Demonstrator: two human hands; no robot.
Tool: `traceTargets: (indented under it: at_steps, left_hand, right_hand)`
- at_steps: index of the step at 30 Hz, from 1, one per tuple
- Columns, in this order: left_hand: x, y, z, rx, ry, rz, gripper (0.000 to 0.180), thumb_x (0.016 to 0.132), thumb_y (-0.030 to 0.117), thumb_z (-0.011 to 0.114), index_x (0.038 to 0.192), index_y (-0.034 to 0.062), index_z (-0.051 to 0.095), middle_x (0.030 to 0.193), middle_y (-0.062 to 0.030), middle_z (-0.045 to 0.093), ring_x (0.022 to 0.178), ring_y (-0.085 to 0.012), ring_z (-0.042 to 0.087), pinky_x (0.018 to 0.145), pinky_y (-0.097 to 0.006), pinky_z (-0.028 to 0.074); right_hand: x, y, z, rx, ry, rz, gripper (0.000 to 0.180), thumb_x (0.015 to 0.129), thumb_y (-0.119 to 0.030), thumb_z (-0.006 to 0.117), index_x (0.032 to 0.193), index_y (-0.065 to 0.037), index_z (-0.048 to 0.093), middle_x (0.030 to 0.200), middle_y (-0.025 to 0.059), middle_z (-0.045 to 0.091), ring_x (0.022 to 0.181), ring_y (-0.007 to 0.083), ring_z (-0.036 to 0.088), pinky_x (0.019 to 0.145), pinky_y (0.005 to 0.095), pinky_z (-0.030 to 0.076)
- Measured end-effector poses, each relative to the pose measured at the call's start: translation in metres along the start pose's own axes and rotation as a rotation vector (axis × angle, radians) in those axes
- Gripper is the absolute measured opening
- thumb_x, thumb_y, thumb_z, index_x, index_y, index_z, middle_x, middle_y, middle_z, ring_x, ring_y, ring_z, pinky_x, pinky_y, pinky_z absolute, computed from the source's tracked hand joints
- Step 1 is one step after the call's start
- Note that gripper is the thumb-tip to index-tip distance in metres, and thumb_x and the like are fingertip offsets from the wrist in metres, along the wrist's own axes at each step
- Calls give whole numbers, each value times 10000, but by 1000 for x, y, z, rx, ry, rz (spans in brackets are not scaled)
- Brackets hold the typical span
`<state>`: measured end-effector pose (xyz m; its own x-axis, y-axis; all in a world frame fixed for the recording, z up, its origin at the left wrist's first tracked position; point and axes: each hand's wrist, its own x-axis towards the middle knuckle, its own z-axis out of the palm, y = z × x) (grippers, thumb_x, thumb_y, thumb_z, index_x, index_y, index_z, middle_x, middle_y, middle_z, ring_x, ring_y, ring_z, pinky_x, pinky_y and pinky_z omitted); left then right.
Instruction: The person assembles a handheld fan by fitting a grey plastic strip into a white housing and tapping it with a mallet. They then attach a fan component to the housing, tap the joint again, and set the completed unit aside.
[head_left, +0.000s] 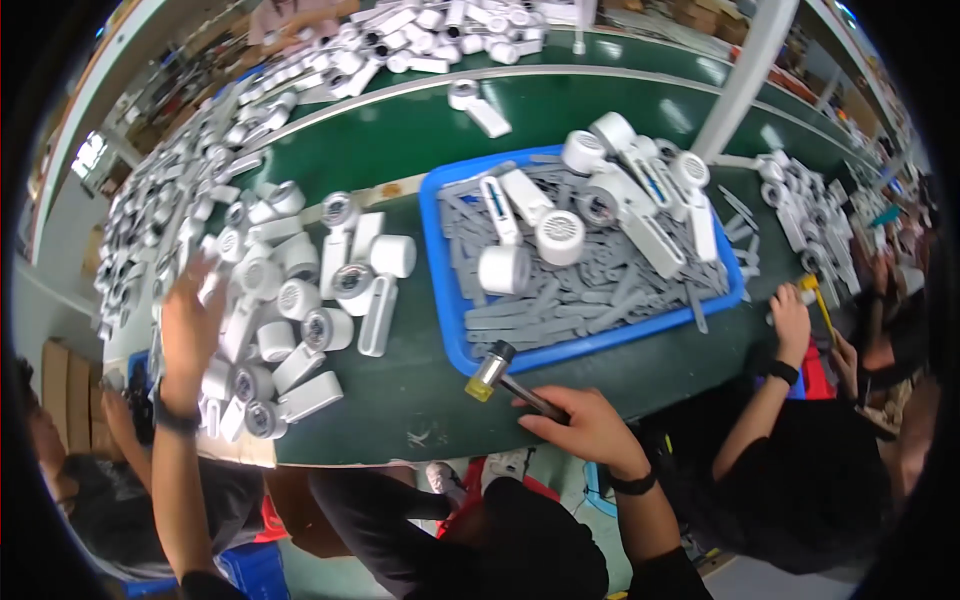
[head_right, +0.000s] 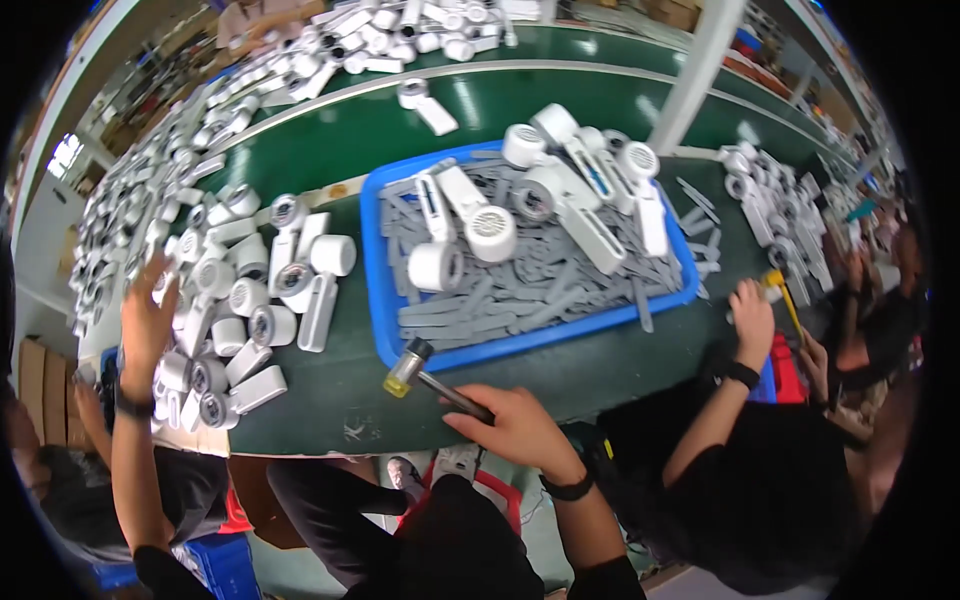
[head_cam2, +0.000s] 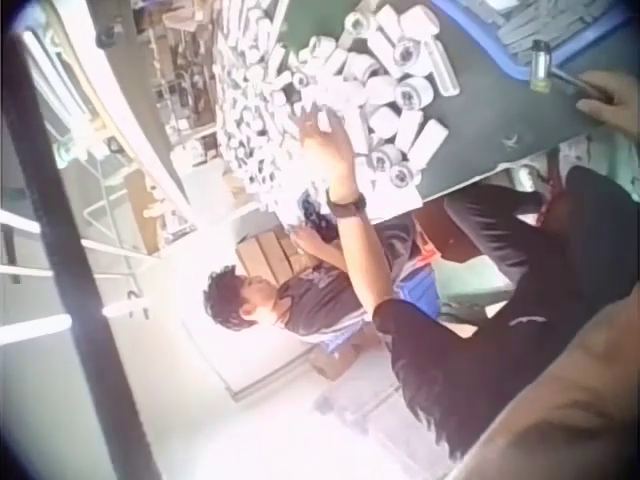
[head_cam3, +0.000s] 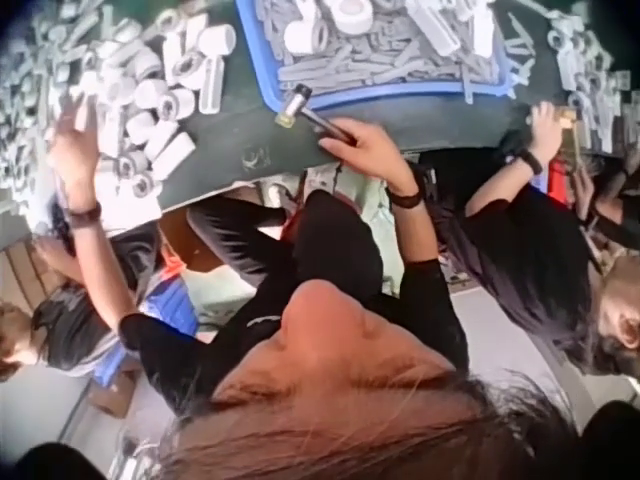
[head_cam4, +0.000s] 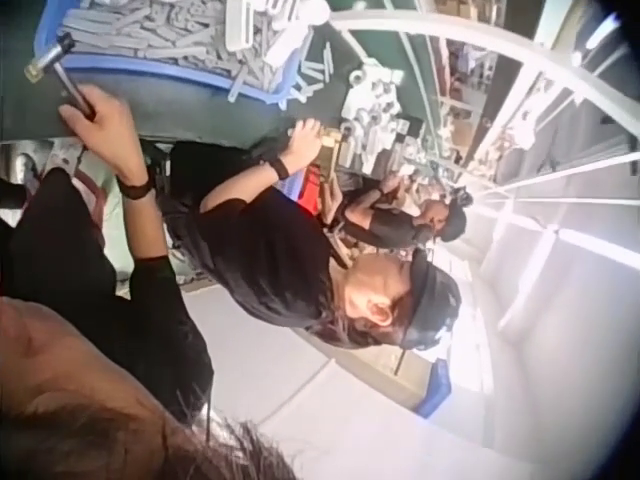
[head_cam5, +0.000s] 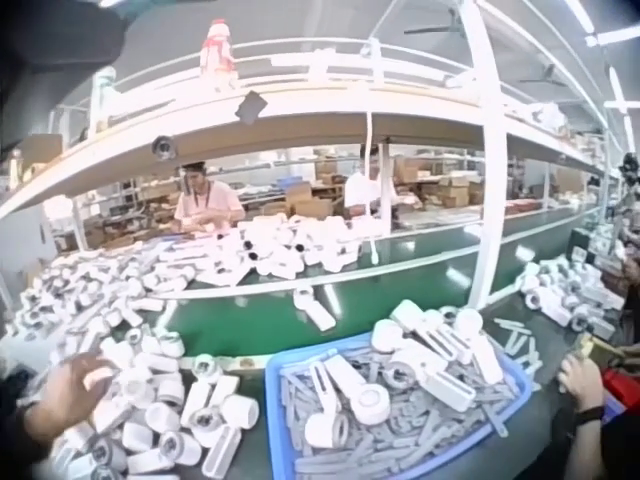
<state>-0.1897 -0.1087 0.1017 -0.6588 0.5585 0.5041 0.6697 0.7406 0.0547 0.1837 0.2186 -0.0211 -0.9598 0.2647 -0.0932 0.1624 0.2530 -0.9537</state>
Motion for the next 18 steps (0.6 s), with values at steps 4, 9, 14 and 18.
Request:
traceTargets:
  at_steps: [4, 9, 14, 18]
  left_hand:
    - [-24, 179, -5, -429, -116, 225, 324, 891, 149, 777, 1177, 7, 726, 1228, -200, 723, 1109, -379, 705, 934, -415, 569]
    - [3, 275, 86, -450, -22, 261, 718, 866, 399, 802, 1359, -80, 592, 1143, -274, 724, 1079, -417, 706, 969, -429, 555]
    - [1, 307, 135, -369, -113, 80, 820, 795, 411, 836, 1369, -102, 556, 1049, -282, 725, 1020, -435, 702, 949, -463, 553]
    - [4, 274, 104, -558, -97, 75, 661, 806, 238, 836, 1349, -52, 597, 1109, -276, 712, 1060, -399, 693, 925, -458, 558]
  right_hand:
    - [-13, -5, -24, 280, -11, 127, 243, 995, -137, 667, 1216, -49, 721, 609, -66, 497, 488, 26, 436, 465, 233, 324]
    - [-24, 28, -31, 537, 204, 70, 172, 1035, -74, 554, 1122, -15, 691, 554, -53, 481, 412, 38, 432, 414, 228, 334]
    - [-16, 28, -29, 575, 190, 93, 130, 1043, -71, 544, 1084, -20, 657, 569, -43, 478, 408, 47, 443, 405, 232, 358]
    - [-18, 27, -28, 541, 192, 49, 125, 1047, -81, 555, 1081, -20, 659, 579, -44, 488, 423, 52, 469, 405, 229, 359]
